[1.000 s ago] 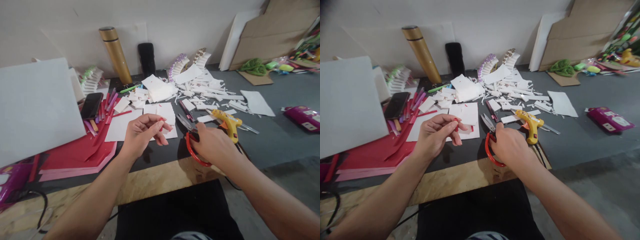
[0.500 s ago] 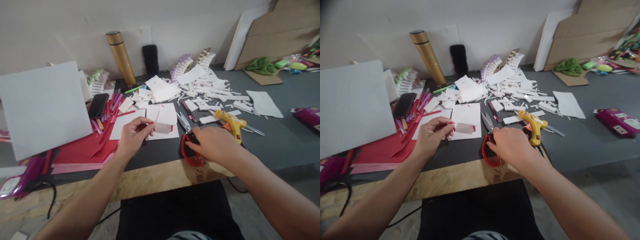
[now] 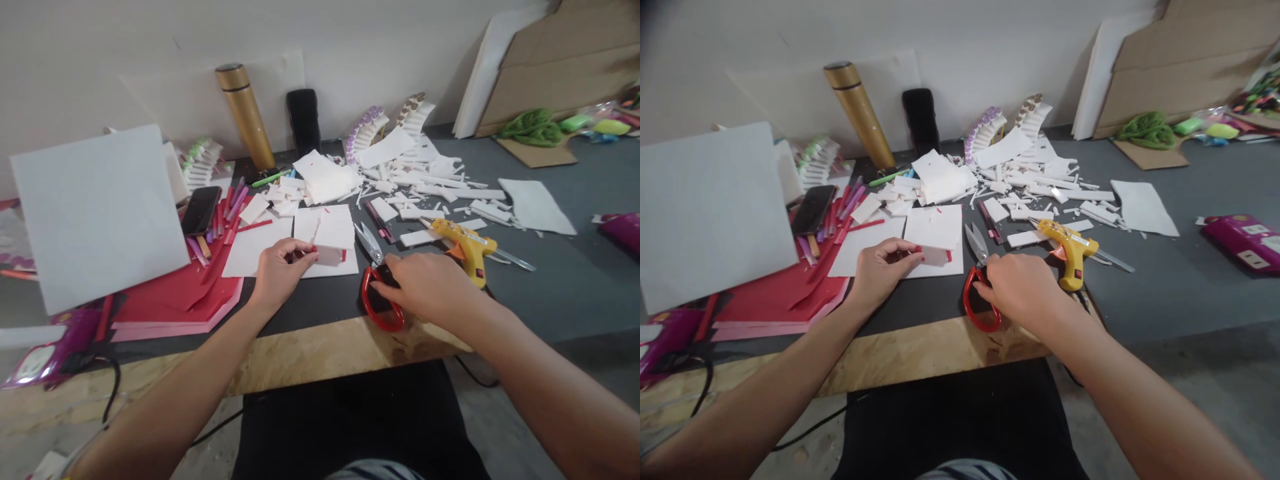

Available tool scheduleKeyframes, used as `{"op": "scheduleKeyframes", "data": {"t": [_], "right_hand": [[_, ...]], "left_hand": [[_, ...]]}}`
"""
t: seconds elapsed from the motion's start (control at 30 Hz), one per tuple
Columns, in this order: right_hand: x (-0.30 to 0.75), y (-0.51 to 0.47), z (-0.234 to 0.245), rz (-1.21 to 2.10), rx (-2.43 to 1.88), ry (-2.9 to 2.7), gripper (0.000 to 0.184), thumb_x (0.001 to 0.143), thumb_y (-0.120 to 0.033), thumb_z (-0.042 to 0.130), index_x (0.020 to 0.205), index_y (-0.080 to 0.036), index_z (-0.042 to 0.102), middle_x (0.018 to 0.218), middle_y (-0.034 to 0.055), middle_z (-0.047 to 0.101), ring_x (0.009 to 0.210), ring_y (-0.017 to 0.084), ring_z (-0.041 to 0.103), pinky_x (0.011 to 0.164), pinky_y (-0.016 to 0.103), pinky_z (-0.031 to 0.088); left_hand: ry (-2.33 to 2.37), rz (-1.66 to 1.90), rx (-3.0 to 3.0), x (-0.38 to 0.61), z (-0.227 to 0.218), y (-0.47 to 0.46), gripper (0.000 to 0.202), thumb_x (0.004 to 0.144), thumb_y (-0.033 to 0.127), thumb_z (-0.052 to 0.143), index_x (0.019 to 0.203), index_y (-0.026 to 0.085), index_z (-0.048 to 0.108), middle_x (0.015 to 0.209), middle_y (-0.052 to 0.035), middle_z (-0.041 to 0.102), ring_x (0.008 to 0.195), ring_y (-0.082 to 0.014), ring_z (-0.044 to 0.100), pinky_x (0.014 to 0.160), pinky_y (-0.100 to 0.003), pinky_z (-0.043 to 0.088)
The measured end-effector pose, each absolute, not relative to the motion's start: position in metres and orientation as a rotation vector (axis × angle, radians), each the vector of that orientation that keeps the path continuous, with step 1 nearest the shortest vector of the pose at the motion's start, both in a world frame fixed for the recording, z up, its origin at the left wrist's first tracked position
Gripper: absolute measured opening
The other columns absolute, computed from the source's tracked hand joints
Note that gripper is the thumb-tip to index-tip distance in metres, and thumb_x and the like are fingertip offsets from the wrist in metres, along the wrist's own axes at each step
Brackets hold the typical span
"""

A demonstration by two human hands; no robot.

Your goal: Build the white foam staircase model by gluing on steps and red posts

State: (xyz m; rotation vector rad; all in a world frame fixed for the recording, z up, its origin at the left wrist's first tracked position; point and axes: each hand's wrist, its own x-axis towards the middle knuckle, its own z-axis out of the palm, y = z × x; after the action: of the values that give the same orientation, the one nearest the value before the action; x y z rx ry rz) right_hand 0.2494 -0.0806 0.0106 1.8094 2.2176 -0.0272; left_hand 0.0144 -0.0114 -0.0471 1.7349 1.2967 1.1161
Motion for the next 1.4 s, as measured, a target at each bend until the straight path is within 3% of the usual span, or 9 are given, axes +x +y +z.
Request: {"op": "scheduleKeyframes", "data": {"t": [0.37, 0.97, 1.2, 1.3, 1.4], "right_hand": [[0.248, -0.08, 0.011, -0.002, 1.781, 2.213, 0.041, 0.099, -0.046, 0.047, 0.099, -0.01, 0.066, 0.077, 0.0173, 0.072, 0.074, 0.034, 0.073, 0.053, 0.032, 0.035], [0.247, -0.081, 0.013, -0.005, 1.775, 2.163, 0.045, 0.1, -0.048, 0.043, 0.105, -0.009, 0.067, 0.08, 0.0182, 0.074, 0.076, 0.033, 0.074, 0.054, 0.031, 0.036], [0.244, -0.082, 0.012, -0.01, 1.784, 2.182, 0.043, 0.1, -0.046, 0.044, 0.101, -0.009, 0.067, 0.084, 0.0184, 0.074, 0.079, 0.034, 0.073, 0.055, 0.033, 0.037], [0.256, -0.089, 0.015, -0.076, 1.899, 2.239, 0.041, 0.099, -0.047, 0.046, 0.109, -0.013, 0.066, 0.087, 0.0145, 0.076, 0.082, 0.032, 0.073, 0.059, 0.033, 0.039], [0.28, -0.103, 0.021, 0.011, 2.332, 2.051, 0.039, 0.099, -0.05, 0.045, 0.112, -0.018, 0.065, 0.086, 0.0106, 0.076, 0.077, 0.029, 0.072, 0.059, 0.033, 0.04]], "left_hand": [[1.328, 1.112, 1.775, 0.017, -0.051, -0.011, 0.011, 0.075, 0.026, 0.076, 0.081, 0.017, 0.076, 0.077, -0.0023, 0.071, 0.066, -0.0127, 0.056, 0.066, -0.027, 0.044], [1.321, 1.149, 1.715, 0.02, -0.049, -0.012, 0.01, 0.073, 0.027, 0.076, 0.076, 0.018, 0.076, 0.065, 0.0, 0.065, 0.06, -0.0129, 0.051, 0.061, -0.027, 0.04], [1.256, 1.04, 1.828, 0.01, -0.047, -0.013, 0.013, 0.078, 0.029, 0.074, 0.081, 0.017, 0.072, 0.076, -0.0013, 0.067, 0.065, -0.0124, 0.053, 0.064, -0.026, 0.042], [1.176, 1.098, 1.888, 0.004, -0.038, -0.017, 0.01, 0.078, 0.027, 0.074, 0.081, 0.018, 0.07, 0.084, -0.0026, 0.067, 0.07, -0.0128, 0.056, 0.068, -0.026, 0.045], [1.106, 1.121, 1.817, 0.004, -0.018, -0.02, 0.011, 0.079, 0.028, 0.075, 0.082, 0.018, 0.07, 0.076, -0.0012, 0.065, 0.069, -0.0127, 0.058, 0.067, -0.026, 0.046]]}}
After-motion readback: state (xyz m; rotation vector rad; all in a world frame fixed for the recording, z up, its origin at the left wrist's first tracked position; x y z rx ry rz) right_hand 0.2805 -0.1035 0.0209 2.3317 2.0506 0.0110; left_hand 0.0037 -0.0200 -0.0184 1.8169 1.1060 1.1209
